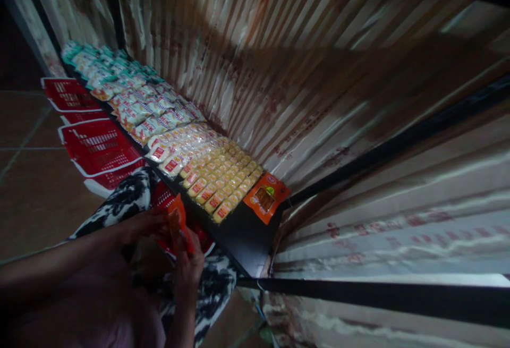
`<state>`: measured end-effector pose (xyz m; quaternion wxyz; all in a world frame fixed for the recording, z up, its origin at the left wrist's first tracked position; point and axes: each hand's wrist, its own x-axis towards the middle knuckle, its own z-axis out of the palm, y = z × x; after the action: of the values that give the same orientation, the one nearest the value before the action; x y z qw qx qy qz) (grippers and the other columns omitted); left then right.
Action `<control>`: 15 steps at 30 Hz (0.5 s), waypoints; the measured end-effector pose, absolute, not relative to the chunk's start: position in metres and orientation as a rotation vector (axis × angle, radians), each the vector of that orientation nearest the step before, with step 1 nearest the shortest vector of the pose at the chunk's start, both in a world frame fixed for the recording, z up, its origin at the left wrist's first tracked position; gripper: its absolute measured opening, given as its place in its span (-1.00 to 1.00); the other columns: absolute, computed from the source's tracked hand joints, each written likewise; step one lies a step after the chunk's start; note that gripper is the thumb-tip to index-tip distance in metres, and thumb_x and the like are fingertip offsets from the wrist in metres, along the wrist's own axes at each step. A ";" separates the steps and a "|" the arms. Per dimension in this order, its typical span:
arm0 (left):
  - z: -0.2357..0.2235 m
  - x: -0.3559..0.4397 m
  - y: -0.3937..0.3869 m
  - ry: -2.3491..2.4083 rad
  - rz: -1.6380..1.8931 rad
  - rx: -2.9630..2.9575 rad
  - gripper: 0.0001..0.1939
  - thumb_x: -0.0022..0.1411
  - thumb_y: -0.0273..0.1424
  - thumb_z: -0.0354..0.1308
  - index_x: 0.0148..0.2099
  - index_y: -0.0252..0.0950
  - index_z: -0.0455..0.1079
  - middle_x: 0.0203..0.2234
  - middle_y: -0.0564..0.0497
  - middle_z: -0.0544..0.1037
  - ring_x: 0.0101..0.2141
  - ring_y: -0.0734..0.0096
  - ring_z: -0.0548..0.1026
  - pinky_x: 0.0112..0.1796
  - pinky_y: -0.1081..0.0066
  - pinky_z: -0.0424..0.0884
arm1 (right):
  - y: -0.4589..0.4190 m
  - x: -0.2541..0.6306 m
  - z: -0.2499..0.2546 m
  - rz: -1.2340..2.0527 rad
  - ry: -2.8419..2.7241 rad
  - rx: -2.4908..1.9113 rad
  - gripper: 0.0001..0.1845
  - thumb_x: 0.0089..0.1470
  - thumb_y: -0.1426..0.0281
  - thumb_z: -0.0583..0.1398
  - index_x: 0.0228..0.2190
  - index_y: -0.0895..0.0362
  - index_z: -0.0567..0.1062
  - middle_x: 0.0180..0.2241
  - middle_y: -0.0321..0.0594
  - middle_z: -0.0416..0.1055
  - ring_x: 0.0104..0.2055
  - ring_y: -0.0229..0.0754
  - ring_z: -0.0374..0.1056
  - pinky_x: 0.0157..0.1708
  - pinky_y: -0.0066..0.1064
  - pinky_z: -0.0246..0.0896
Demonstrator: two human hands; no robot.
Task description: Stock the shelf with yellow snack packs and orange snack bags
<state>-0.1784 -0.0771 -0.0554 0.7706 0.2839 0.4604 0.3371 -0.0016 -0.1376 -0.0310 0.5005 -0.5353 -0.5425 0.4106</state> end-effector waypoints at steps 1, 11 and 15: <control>-0.052 -0.181 -0.079 0.963 0.699 0.589 -0.56 -0.16 -0.14 0.37 -0.31 -0.35 0.43 -0.51 -0.01 0.52 -0.40 0.31 0.51 -0.30 0.36 0.39 | -0.138 -0.005 -0.032 1.013 -1.334 -1.235 -0.70 0.11 0.29 0.13 -0.19 0.11 0.58 -0.32 -0.17 0.50 -0.23 -0.15 0.42 -0.21 -0.36 0.34; -0.032 -0.198 -0.087 0.695 0.539 0.345 -0.56 -0.03 -0.07 0.23 -0.29 -0.38 0.47 -0.36 -0.11 0.60 -0.18 0.08 0.51 -0.13 0.29 0.39 | -0.153 -0.030 -0.062 0.758 -1.702 -1.133 -0.67 0.04 0.47 0.17 -0.17 -0.06 0.58 -0.15 -0.19 0.50 -0.08 -0.16 0.42 -0.09 -0.29 0.36; -0.032 -0.204 -0.087 0.914 0.604 0.390 -0.59 0.08 -0.16 0.12 -0.26 -0.46 0.47 -0.39 -0.13 0.59 -0.24 0.05 0.53 -0.19 0.22 0.42 | -0.153 -0.033 -0.061 0.647 -1.771 -1.006 -0.64 0.03 0.52 0.15 -0.17 -0.05 0.56 -0.17 -0.21 0.50 -0.05 -0.16 0.39 -0.07 -0.25 0.35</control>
<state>-0.2041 -0.0873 -0.0324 0.8357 0.1841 0.4318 0.2852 -0.0333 -0.1527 -0.0606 0.4813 -0.4126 -0.7265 0.2652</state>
